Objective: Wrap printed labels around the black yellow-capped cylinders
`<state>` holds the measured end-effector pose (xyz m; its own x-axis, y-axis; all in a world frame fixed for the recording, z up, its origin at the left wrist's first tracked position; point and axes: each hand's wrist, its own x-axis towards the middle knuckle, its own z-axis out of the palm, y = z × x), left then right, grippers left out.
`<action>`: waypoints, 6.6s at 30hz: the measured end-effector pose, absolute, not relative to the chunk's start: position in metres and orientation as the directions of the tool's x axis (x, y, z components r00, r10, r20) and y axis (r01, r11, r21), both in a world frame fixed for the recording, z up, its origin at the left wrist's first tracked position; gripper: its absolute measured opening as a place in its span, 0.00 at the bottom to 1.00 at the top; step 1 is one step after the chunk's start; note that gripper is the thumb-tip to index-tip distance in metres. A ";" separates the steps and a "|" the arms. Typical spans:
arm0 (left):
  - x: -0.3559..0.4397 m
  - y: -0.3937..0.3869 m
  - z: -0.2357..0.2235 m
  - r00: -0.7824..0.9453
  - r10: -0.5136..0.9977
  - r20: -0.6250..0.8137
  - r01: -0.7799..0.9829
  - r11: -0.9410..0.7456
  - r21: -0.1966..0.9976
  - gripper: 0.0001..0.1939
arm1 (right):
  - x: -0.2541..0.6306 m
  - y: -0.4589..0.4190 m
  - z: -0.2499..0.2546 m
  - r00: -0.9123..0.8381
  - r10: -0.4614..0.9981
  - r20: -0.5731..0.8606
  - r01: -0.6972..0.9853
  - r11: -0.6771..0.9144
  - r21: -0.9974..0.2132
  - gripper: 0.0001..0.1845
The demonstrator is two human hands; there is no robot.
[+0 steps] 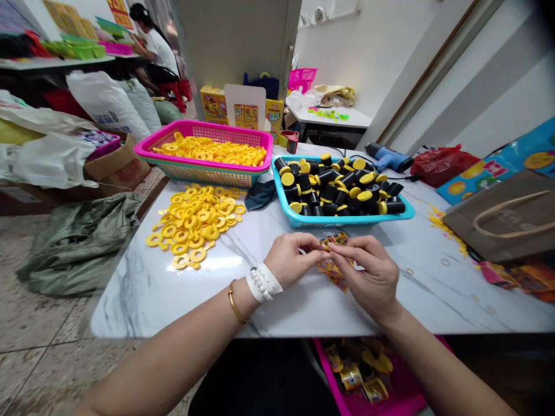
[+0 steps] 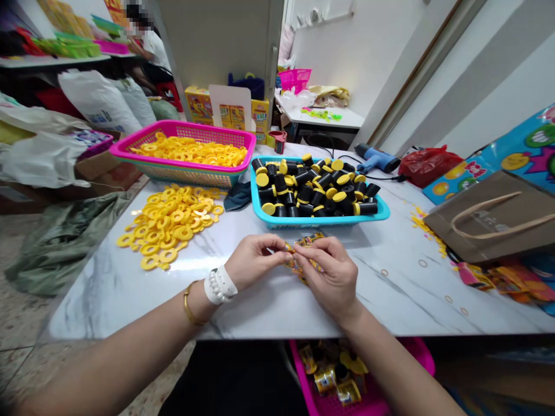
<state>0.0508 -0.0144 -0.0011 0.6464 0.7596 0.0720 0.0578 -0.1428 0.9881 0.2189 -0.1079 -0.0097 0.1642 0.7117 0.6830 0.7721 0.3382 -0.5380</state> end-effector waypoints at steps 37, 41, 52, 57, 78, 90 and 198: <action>0.040 -0.010 0.025 0.374 0.915 -0.154 -0.251 0.259 0.933 0.18 | 0.193 -0.072 0.000 0.367 0.708 0.603 0.686 0.232 -0.690 0.12; 0.039 -0.010 0.026 0.327 0.936 -0.131 -0.317 0.239 0.918 0.20 | 0.195 -0.070 0.002 0.425 0.669 0.610 0.691 0.196 -0.696 0.15; 0.038 -0.010 0.024 0.499 0.840 -0.213 -0.173 0.338 0.925 0.20 | 0.191 -0.062 0.006 0.132 0.765 0.631 0.729 0.356 -0.585 0.15; 0.026 0.011 0.026 0.314 0.937 -0.151 -0.315 0.253 0.915 0.19 | 0.214 -0.012 0.045 -0.128 0.846 0.517 0.818 0.385 -0.428 0.10; 0.024 0.025 0.028 0.503 0.804 -0.319 -0.504 0.572 0.647 0.06 | 0.216 -0.026 0.041 0.104 0.941 0.321 0.124 0.308 -0.943 0.13; 0.027 0.025 0.027 0.528 0.783 -0.330 -0.535 0.608 0.587 0.05 | 0.214 -0.035 0.045 0.000 0.856 0.518 0.595 0.416 -0.687 0.12; 0.033 0.005 0.021 0.550 0.751 0.365 -0.299 -0.231 0.926 0.19 | 0.207 -0.046 0.018 0.147 0.969 0.201 -0.005 0.203 -0.979 0.13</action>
